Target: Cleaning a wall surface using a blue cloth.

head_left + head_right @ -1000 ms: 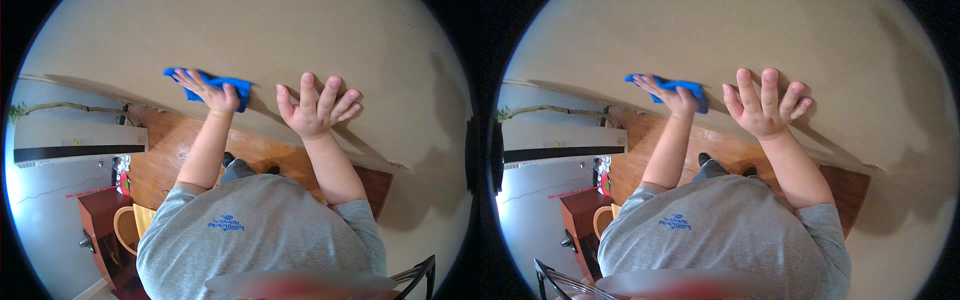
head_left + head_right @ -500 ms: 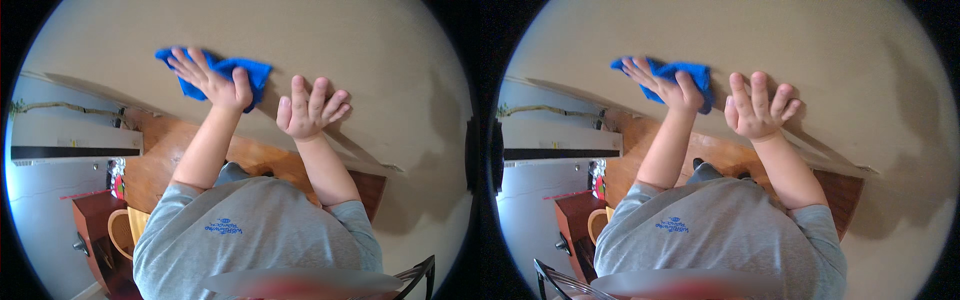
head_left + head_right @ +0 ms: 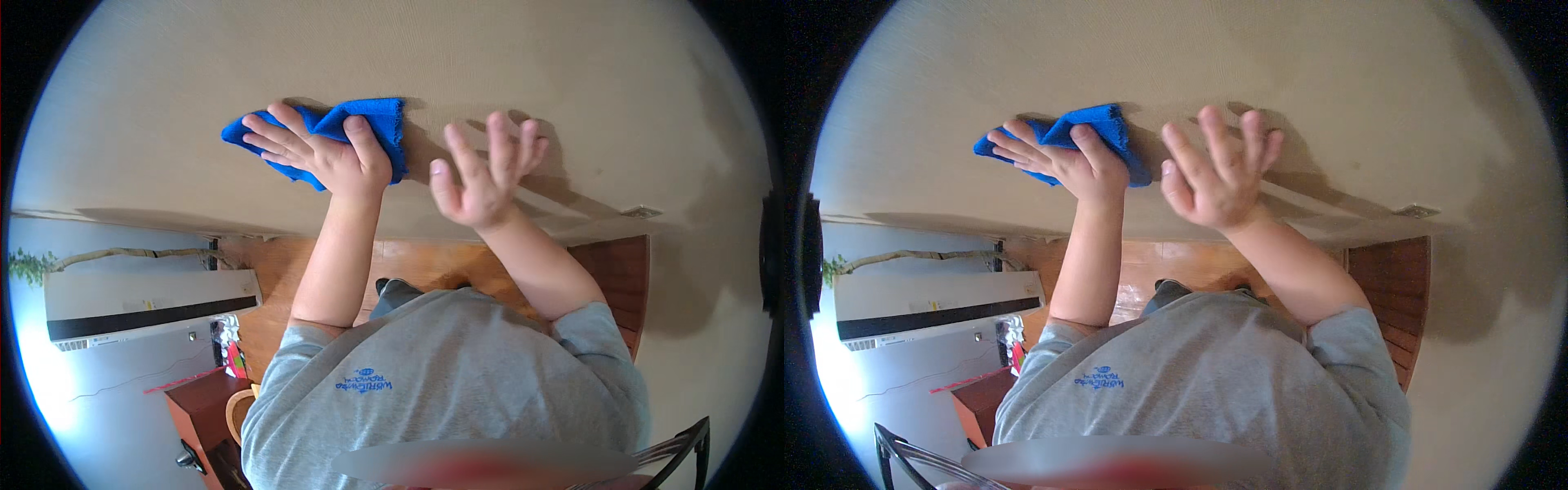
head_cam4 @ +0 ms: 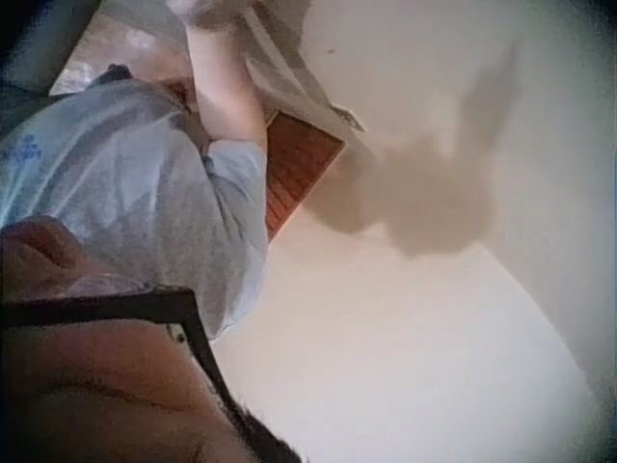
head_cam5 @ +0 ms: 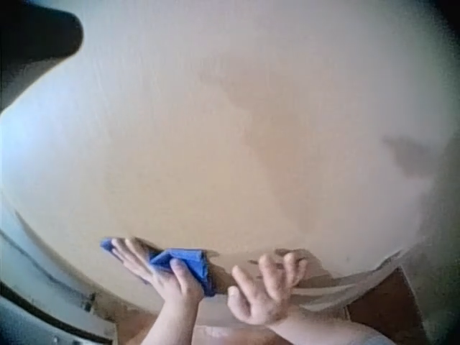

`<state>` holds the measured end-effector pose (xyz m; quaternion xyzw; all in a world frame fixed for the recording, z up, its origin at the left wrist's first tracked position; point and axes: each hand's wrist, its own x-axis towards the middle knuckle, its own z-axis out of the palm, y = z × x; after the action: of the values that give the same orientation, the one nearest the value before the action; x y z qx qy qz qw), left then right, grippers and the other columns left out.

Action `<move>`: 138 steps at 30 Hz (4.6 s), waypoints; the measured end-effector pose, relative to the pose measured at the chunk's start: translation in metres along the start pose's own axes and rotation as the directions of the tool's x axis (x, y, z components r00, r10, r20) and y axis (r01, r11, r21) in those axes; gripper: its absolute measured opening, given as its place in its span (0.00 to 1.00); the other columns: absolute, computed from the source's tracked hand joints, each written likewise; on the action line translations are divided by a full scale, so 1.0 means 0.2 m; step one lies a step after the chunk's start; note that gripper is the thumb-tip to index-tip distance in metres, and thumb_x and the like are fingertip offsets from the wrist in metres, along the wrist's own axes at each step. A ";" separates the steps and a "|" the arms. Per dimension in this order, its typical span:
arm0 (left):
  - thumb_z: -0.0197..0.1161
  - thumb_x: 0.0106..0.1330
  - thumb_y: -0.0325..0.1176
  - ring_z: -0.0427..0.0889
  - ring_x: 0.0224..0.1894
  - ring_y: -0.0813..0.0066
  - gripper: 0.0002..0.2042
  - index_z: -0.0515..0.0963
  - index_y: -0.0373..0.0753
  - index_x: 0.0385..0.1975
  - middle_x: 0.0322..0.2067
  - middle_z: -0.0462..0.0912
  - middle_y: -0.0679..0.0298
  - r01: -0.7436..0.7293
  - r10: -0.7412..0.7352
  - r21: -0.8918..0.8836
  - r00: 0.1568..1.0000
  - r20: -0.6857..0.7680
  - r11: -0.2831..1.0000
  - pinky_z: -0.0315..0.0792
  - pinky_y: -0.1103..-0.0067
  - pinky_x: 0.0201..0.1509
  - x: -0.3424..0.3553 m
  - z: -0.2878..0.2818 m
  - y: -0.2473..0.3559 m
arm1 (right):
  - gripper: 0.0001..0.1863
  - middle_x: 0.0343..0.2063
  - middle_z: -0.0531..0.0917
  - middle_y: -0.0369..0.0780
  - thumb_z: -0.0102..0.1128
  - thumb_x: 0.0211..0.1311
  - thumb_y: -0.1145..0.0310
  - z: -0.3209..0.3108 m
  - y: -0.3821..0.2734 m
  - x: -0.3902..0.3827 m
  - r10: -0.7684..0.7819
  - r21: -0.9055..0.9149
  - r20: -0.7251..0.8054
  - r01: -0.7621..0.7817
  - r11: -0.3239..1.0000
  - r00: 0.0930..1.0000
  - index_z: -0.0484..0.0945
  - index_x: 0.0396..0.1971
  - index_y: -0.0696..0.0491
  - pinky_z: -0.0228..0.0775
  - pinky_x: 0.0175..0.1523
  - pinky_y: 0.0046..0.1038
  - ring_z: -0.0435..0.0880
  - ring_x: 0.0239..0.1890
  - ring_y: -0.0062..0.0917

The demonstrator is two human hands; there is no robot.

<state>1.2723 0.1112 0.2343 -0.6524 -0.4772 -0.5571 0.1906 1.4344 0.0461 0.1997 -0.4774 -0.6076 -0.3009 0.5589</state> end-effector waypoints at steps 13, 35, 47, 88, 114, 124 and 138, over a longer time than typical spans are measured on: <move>0.48 0.63 0.49 0.22 0.70 0.34 0.42 0.35 0.41 0.72 0.69 0.26 0.37 0.029 -0.022 -0.092 0.997 0.077 0.995 0.18 0.41 0.64 -0.71 0.22 -0.09 | 0.25 0.67 0.63 0.32 0.38 0.67 0.53 0.09 0.11 -0.07 -0.151 -0.257 -0.008 0.144 0.956 0.988 0.70 0.62 0.37 0.21 0.72 0.52 0.47 0.72 0.47; 0.55 0.60 0.61 0.32 0.73 0.47 0.46 0.43 0.42 0.71 0.72 0.40 0.53 -0.099 0.078 -0.204 0.991 -0.109 0.974 0.21 0.48 0.69 -0.39 0.17 0.07 | 0.21 0.52 0.69 0.52 0.62 0.52 0.62 -0.04 -0.37 -0.10 0.040 0.310 0.294 -0.135 0.941 0.955 0.74 0.46 0.55 0.56 0.57 0.46 0.68 0.54 0.45; 0.66 0.52 0.31 0.58 0.68 0.49 0.13 0.83 0.43 0.39 0.60 0.70 0.50 -0.242 0.335 -0.645 0.942 0.023 0.725 0.47 0.57 0.69 -0.28 -0.20 -0.47 | 0.38 0.68 0.46 0.59 0.55 0.61 0.48 0.25 -0.45 -0.26 0.223 -0.141 0.319 -0.187 0.972 0.921 0.59 0.65 0.56 0.30 0.65 0.63 0.41 0.69 0.62; 0.52 0.63 0.41 0.26 0.73 0.46 0.34 0.51 0.39 0.69 0.71 0.37 0.46 -0.284 0.291 -0.118 0.956 0.045 0.951 0.18 0.50 0.68 -0.02 0.02 0.15 | 0.40 0.70 0.49 0.49 0.52 0.54 0.34 -0.16 0.23 0.29 0.020 -0.354 -0.070 -0.044 0.934 0.997 0.62 0.66 0.33 0.19 0.66 0.62 0.37 0.70 0.59; 0.51 0.64 0.44 0.35 0.73 0.46 0.31 0.59 0.37 0.66 0.70 0.45 0.45 -0.303 0.301 -0.086 0.953 -0.043 0.949 0.25 0.57 0.72 -0.12 0.14 0.02 | 0.35 0.71 0.53 0.40 0.55 0.56 0.40 0.05 0.15 -0.19 -0.002 -0.379 0.067 0.028 0.925 0.998 0.65 0.65 0.33 0.18 0.69 0.55 0.41 0.73 0.47; 0.54 0.61 0.42 0.35 0.73 0.45 0.33 0.59 0.32 0.65 0.70 0.45 0.43 -0.374 0.369 -0.097 0.927 -0.065 0.922 0.24 0.56 0.72 -0.12 0.14 -0.03 | 0.34 0.70 0.55 0.44 0.49 0.60 0.40 0.09 0.06 0.11 0.041 -0.343 -0.085 -0.068 0.937 0.996 0.64 0.66 0.38 0.20 0.70 0.55 0.41 0.72 0.50; 0.52 0.62 0.43 0.34 0.73 0.43 0.33 0.59 0.34 0.66 0.70 0.46 0.43 -0.337 0.334 -0.137 0.941 -0.048 0.931 0.23 0.57 0.72 -0.15 0.17 0.02 | 0.29 0.69 0.58 0.40 0.53 0.57 0.45 -0.01 0.12 0.08 0.159 -0.368 0.009 -0.145 0.919 0.987 0.71 0.60 0.34 0.20 0.69 0.55 0.44 0.72 0.46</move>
<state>1.2962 0.1243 0.1965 -0.7294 -0.3153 -0.5570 0.2415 1.4585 0.0580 0.2119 -0.6245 -0.5127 -0.3552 0.4700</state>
